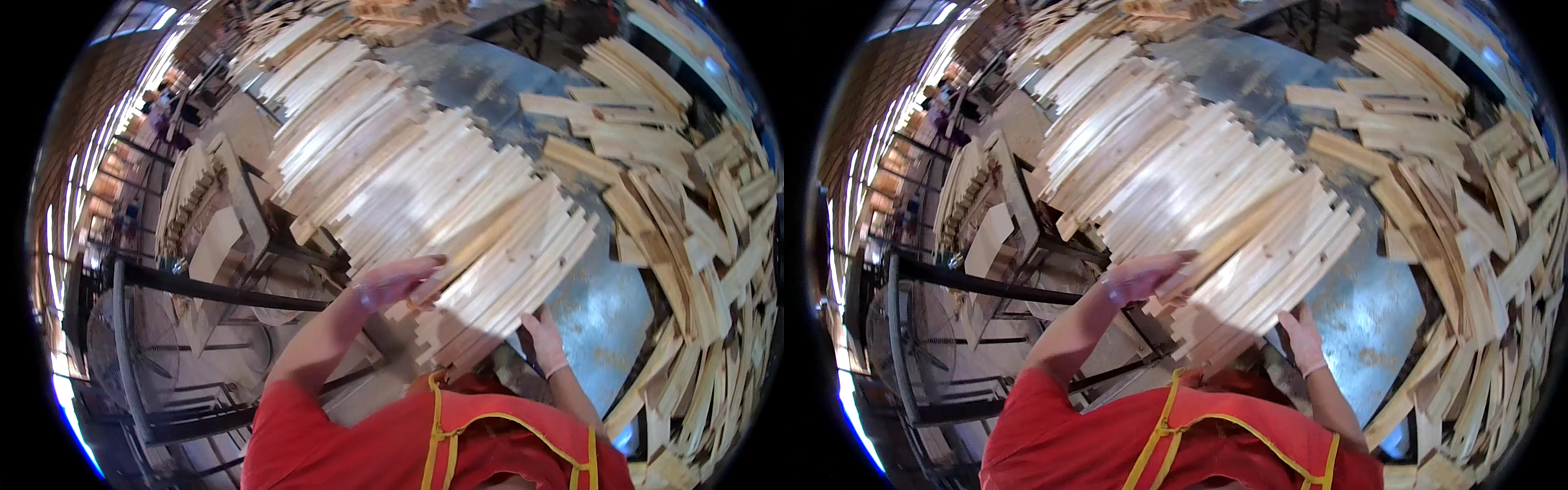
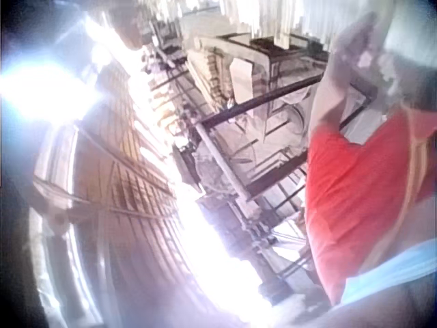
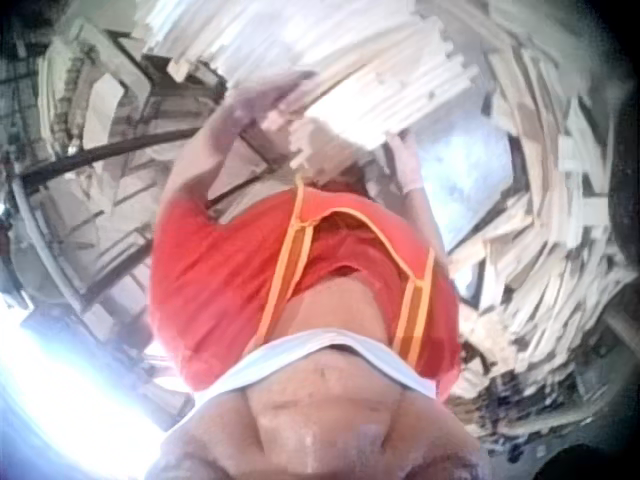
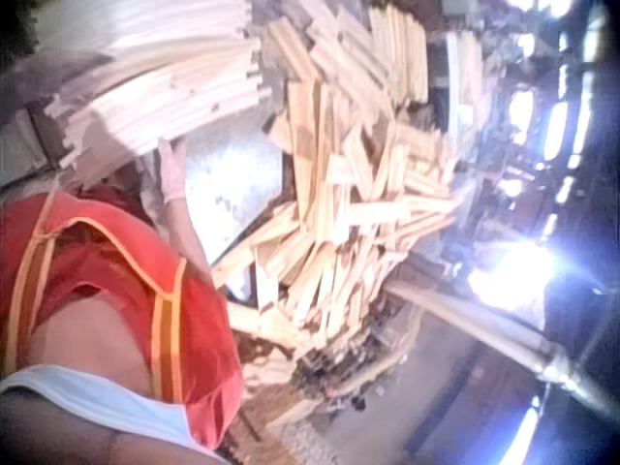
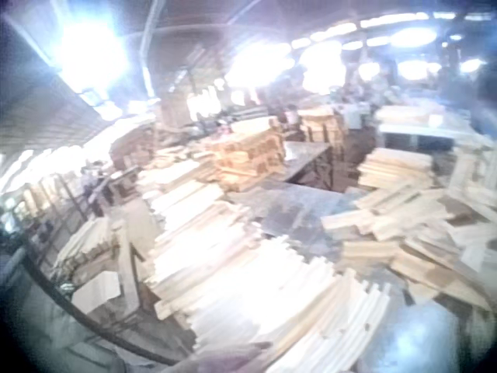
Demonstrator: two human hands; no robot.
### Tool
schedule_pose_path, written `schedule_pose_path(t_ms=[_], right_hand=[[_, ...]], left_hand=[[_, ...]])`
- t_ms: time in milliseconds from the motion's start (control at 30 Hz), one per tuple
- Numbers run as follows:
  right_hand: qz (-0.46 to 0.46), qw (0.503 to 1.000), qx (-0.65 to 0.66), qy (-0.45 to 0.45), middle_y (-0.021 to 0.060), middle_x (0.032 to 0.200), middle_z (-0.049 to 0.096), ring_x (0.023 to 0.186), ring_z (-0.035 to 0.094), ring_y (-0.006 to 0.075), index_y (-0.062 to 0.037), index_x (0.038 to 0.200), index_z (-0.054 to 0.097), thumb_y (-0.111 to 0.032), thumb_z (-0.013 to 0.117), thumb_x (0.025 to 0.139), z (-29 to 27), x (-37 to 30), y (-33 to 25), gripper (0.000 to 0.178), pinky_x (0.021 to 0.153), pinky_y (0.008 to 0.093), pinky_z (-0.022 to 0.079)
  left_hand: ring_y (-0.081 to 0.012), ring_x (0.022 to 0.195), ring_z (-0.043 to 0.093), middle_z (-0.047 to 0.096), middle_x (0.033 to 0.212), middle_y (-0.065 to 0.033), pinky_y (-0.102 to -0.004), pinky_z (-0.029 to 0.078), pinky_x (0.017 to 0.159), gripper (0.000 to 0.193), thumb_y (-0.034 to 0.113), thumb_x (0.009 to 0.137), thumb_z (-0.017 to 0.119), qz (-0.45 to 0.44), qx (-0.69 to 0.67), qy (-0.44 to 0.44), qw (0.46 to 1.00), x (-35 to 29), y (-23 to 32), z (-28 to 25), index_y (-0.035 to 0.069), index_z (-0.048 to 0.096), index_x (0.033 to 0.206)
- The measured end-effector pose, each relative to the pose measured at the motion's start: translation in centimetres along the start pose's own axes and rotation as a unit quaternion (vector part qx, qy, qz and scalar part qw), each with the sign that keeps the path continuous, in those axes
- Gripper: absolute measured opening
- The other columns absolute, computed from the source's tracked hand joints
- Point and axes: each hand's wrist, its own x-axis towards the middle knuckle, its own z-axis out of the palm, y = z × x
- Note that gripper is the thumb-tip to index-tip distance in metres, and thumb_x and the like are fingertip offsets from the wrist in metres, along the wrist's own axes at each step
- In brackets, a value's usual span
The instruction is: The person repeatedly picks up thin wooden planks from a large pile on a metal table and stacks them neatly on the left side. The person handles the planks one by one or in small groups, aligning them into a growing stack throughout the clip.
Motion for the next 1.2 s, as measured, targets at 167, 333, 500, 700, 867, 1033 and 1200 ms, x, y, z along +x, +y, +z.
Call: schedule_pose_path(t_ms=[167, 333, 500, 700, 867, 1033, 1200], right_hand=[[-0.029, 0.999, 0.03, 0.027, 0.0164, 0.147, 0.059, 0.136, 0.055, 0.0262, 0.0059, 0.156, 0.04, -0.013, 0.068, 0.098, 0.7, -1.0, -0.2, 0.067, 0.118, 0.0362, 0.04], [-0.059, 0.986, 0.005, 0.154, 0.0207, 0.143, 0.059, 0.126, 0.059, 0.0261, 0.0055, 0.161, 0.03, -0.012, 0.077, 0.091, 4.8, 0.1, 0.5, 0.086, 0.113, 0.0371, 0.045], [-0.053, 0.927, -0.225, 0.295, 0.0218, 0.138, 0.062, 0.12, 0.063, 0.0285, 0.0031, 0.165, 0.019, -0.014, 0.08, 0.086, 7.0, 1.2, 1.1, 0.102, 0.107, 0.0358, 0.049], [-0.011, 0.94, -0.212, 0.268, 0.0233, 0.142, 0.062, 0.126, 0.063, 0.0308, 0.0028, 0.167, 0.016, -0.02, 0.081, 0.087, 4.0, 1.7, 3.3, 0.105, 0.113, 0.0377, 0.046], [-0.037, 0.903, -0.325, 0.28, 0.0225, 0.13, 0.069, 0.117, 0.067, 0.0297, 0.0077, 0.159, 0.026, -0.03, 0.079, 0.09, 5.8, 1.2, 1.9, 0.095, 0.105, 0.0399, 0.051], [0.035, 0.918, -0.29, 0.268, 0.0257, 0.135, 0.067, 0.123, 0.067, 0.0315, 0.0053, 0.163, 0.02, -0.034, 0.082, 0.087, 8.0, -1.3, -1.0, 0.105, 0.107, 0.0384, 0.051], [0.019, 0.906, -0.325, 0.272, 0.0249, 0.133, 0.069, 0.119, 0.069, 0.0316, 0.005, 0.162, 0.02, -0.028, 0.081, 0.089, 8.8, -0.7, -2.2, 0.101, 0.104, 0.0393, 0.053]], left_hand=[[-0.0167, 0.081, 0.068, 0.071, 0.099, -0.0105, -0.0296, 0.061, 0.072, 0.089, 0.014, 0.09, 0.076, -0.083, 0.188, -0.028, 0.978, 3.4, 3.2, 2.0, 0.0, 0.03, 0.164], [-0.0164, 0.09, 0.068, 0.071, 0.108, -0.0126, -0.0281, 0.057, 0.084, 0.093, 0.008, 0.081, 0.07, 0.026, 0.172, 0.009, 0.985, -2.0, 1.2, -3.2, 0.007, 0.033, 0.167], [-0.0298, 0.116, 0.067, 0.07, 0.125, -0.0226, -0.0372, 0.053, 0.103, 0.083, 0.015, 0.082, 0.073, 0.05, 0.357, 0.144, 0.922, -5.5, 3.5, -13.1, 0.003, 0.045, 0.159], [-0.034, 0.121, 0.069, 0.072, 0.13, -0.0215, -0.0396, 0.053, 0.105, 0.062, 0.016, 0.085, 0.076, 0.266, 0.32, 0.347, 0.84, -1.5, 1.6, -28.0, -0.002, 0.06, 0.142], [-0.0255, 0.107, 0.072, 0.076, 0.119, -0.0156, -0.0406, 0.057, 0.096, 0.047, 0.007, 0.084, 0.075, 0.151, 0.115, 0.418, 0.888, -4.3, 8.9, -36.7, 0.0, 0.069, 0.13], [-0.0348, 0.09, 0.068, 0.071, 0.098, -0.0171, -0.049, 0.055, 0.083, 0.016, 0.017, 0.088, 0.072, 0.242, 0.6, 0.507, 0.569, -1.7, 6.4, -29.0, 0.008, 0.066, 0.099], [-0.035, 0.125, 0.063, 0.07, 0.132, -0.0167, -0.0499, 0.045, 0.114, 0.051, 0.032, 0.09, 0.077, 0.249, 0.593, 0.293, 0.707, -1.9, -6.5, -13.1, 0.007, 0.069, 0.134]])
